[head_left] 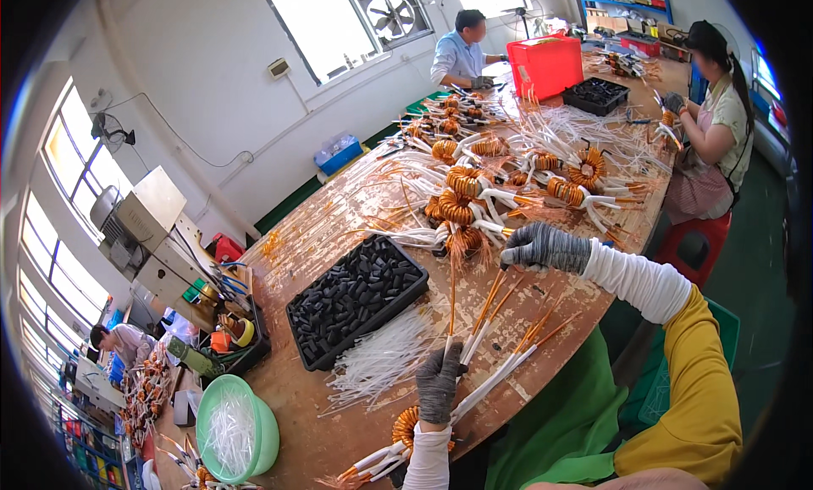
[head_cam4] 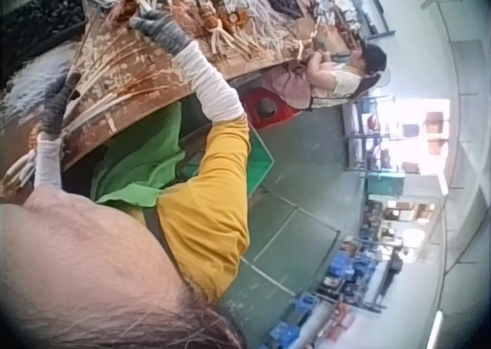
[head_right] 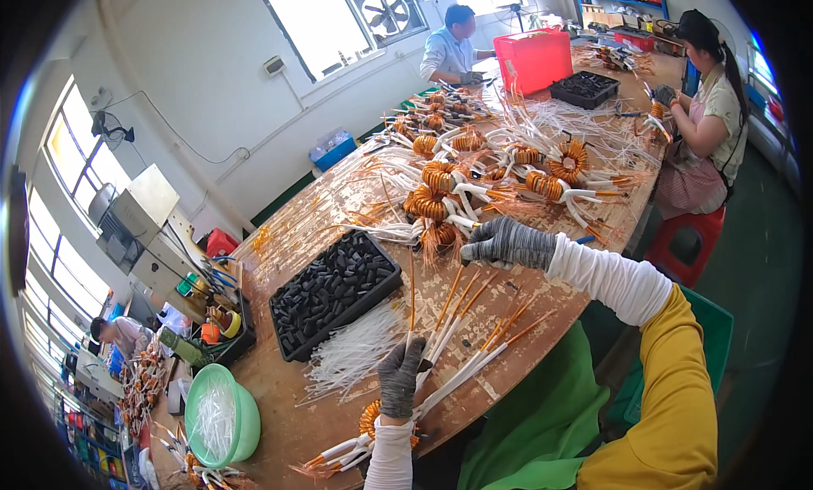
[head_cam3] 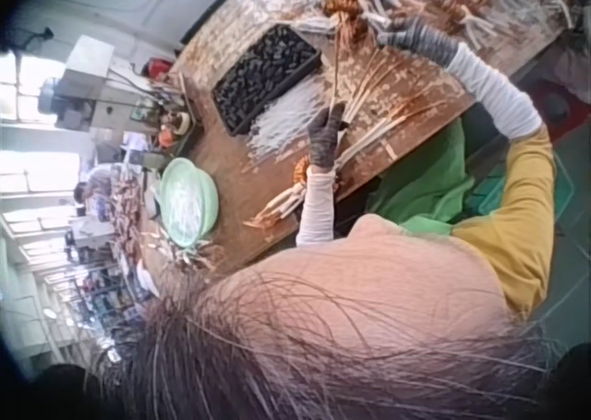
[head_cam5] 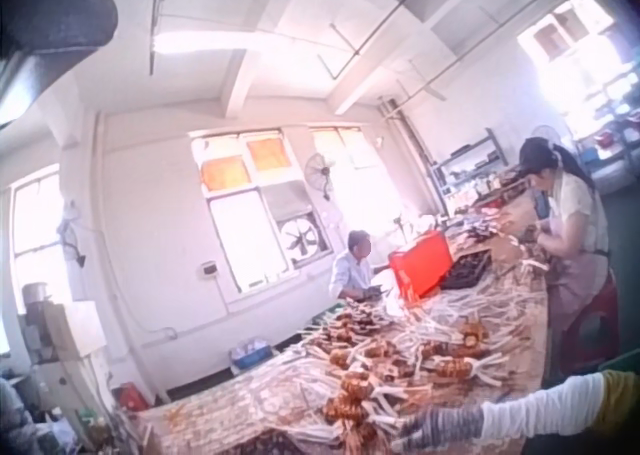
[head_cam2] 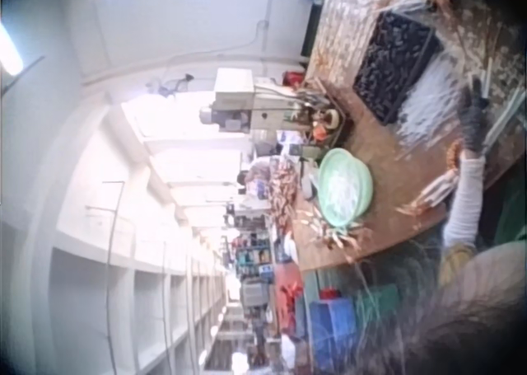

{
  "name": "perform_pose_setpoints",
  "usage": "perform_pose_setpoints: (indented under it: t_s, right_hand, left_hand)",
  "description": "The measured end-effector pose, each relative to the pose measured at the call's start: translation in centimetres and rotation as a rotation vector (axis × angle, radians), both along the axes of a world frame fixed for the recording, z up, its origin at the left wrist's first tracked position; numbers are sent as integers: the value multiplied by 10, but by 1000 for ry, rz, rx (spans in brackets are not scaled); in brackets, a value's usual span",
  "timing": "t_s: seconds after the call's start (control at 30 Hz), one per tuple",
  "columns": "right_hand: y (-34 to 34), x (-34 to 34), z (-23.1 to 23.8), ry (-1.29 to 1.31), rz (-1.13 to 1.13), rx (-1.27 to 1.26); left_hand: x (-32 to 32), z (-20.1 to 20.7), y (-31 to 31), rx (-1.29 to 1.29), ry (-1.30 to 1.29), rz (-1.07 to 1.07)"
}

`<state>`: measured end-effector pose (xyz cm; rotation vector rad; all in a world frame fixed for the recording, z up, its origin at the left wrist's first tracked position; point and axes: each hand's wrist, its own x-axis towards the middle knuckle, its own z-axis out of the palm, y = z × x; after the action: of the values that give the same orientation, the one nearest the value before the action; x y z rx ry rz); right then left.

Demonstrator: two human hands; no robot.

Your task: The person assembles wire bundles by securing them with zip ties, then trims the excess zip tie material with a wire cutter.

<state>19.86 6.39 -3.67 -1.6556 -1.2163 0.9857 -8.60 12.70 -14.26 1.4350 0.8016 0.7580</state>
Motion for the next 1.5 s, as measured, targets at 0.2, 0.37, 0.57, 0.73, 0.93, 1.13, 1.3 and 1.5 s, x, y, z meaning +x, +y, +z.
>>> perform_pose_setpoints:
  t_s: [0.2,0.37,0.57,0.73,0.93,1.13,1.3,1.5]
  right_hand:
    - [4,-10,-34,290,-31,102]
    - [4,-40,-46,295,-76,117]
    - [4,-84,-74,294,44,14]
    - [6,-90,-69,221,-13,-95]
    - [6,-98,-79,212,-12,-57]
    - [6,-108,-79,450,-85,3]
    - [6,-121,-74,317,-187,17]
    - [2,-112,-76,562,-75,91]
  left_hand:
    - [1,4,-2,-69,-34,20]
    - [-1,6,-2,-67,-64,6]
    - [0,6,-2,-135,-144,7]
    - [-3,4,-1,-123,-152,3]
    - [-4,5,1,-95,-106,0]
    - [-4,7,4,-85,-100,9]
    - [-4,2,6,-202,-171,41]
    - [-7,4,8,-165,-126,1]
